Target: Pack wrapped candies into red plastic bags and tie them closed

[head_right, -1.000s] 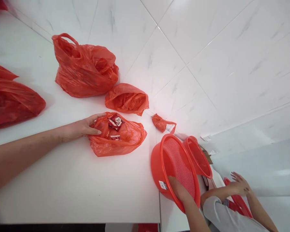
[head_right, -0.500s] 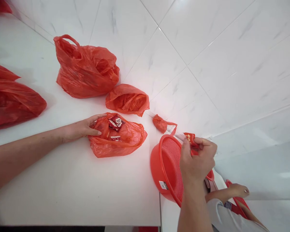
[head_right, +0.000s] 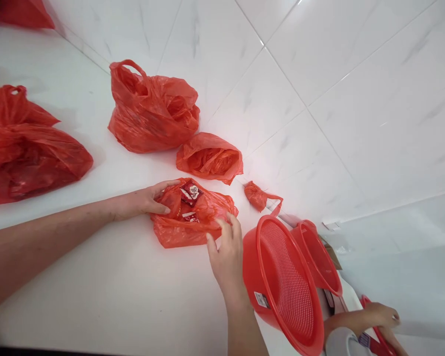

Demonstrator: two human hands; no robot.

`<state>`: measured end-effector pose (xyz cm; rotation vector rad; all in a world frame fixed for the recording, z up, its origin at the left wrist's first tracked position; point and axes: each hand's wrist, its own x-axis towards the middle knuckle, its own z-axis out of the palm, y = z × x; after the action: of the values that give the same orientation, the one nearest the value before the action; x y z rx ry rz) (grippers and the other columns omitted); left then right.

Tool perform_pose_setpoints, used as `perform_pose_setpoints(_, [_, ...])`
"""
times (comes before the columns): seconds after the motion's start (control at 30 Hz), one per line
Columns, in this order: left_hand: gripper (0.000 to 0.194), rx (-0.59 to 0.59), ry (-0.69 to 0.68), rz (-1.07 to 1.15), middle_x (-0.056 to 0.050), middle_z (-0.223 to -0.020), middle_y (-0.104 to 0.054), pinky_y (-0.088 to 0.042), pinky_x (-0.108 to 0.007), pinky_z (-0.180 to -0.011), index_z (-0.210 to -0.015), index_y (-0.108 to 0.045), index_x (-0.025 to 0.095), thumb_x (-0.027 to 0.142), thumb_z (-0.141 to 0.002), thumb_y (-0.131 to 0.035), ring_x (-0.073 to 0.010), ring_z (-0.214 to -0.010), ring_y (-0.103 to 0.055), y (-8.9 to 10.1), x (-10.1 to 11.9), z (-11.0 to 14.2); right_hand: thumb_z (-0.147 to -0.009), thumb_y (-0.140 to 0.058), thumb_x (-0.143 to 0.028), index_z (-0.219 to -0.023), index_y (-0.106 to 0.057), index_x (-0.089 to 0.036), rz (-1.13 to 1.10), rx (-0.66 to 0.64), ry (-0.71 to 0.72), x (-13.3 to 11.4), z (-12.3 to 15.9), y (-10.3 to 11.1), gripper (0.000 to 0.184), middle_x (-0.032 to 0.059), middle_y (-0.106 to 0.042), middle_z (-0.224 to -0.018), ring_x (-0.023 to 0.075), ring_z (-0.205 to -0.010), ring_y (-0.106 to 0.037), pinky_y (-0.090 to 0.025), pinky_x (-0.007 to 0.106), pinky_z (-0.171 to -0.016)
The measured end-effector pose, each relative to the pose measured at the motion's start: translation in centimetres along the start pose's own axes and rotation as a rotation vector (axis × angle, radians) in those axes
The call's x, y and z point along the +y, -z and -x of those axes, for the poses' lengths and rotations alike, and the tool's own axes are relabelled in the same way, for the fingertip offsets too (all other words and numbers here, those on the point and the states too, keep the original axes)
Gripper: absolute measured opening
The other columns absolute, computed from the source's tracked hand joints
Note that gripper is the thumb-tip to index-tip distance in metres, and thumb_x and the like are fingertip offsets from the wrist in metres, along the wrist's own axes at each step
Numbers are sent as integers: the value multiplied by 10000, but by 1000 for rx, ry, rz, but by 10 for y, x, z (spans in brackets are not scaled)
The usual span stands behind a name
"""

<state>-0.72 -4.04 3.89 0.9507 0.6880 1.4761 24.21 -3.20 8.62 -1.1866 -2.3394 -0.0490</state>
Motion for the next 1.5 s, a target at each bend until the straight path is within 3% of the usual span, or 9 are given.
perform_pose_setpoints(0.23, [837,-183,102,-38,-84,-1273,-590,-477,-427,-936,-1342,-445,261,227,-573,-775,-327,-1189,-527,7,12,1,-844,-501,-332,-1246,-428,-185,15,189,-259,46,50,-3,434,164,-367,-1357,294,-1287,-352,-328,507,-1033])
perform_pose_setpoints(0.47, [869,-77,160,-76,-76,-1262,-602,-529,-402,-876,-1355,-440,300,208,-569,-799,-322,-1128,-577,8,11,3,-811,-546,-395,-1301,-388,-192,-128,165,-509,76,50,15,553,162,-384,-1349,295,-1250,-399,-391,473,-985])
perform_pose_setpoints(0.6, [879,-105,149,-144,-66,-1333,-547,-475,-415,-956,-1365,-422,303,225,-577,-803,-325,-1217,-503,7,10,2,-819,-549,-406,-1292,-396,-217,-178,206,-363,61,22,17,532,126,-406,-1351,264,-1239,-414,-390,461,-993])
perform_pose_setpoints(0.77, [847,-135,125,-165,-74,-1396,-480,-435,-404,-1002,-1396,-371,295,270,-647,-768,-314,-1276,-443,5,7,2,-818,-553,-405,-1344,-346,-198,-227,251,-161,38,-25,-6,602,148,-376,-1391,261,-1294,-355,-336,480,-1038])
perform_pose_setpoints(0.9, [898,-19,119,-237,-89,-1388,-486,-480,-381,-954,-1392,-378,279,288,-601,-804,-324,-1257,-464,-3,8,3,-785,-574,-355,-1310,-415,-181,-271,232,-224,47,-42,-39,575,144,-508,-1284,274,-1204,-455,-363,460,-989])
perform_pose_setpoints(1.0, [901,132,102,-308,-100,-1305,-557,-521,-365,-880,-1354,-414,267,291,-553,-827,-315,-1140,-567,-8,6,1,-799,-502,-287,-1018,-607,-198,-429,95,-415,64,-37,-61,259,65,-664,-906,223,-880,-601,-431,356,-806])
perform_pose_setpoints(1.1, [931,272,40,-359,-60,-1044,-674,-548,-353,-752,-1356,-370,285,315,-543,-821,-276,-923,-662,-3,3,-6,-781,-478,-292,-771,-610,-198,-659,127,-527,82,-29,-70,162,15,-639,-720,181,-710,-582,-406,285,-674])
perform_pose_setpoints(1.3, [763,462,9,-436,32,-751,-619,-497,-238,-597,-1245,-428,273,285,-581,-802,-141,-647,-625,11,19,-27,-714,-510,-336,-646,-539,-191,-917,228,-603,99,-29,-61,162,-24,-565,-629,150,-642,-518,-379,260,-616])
perform_pose_setpoints(1.5, [655,354,-39,-500,20,-793,-621,-503,-233,-637,-1176,-486,241,306,-602,-796,-123,-684,-613,-28,74,-46,-704,-500,-353,-692,-546,-187,-1139,306,-635,96,-37,-35,173,2,-594,-701,139,-654,-538,-419,258,-612])
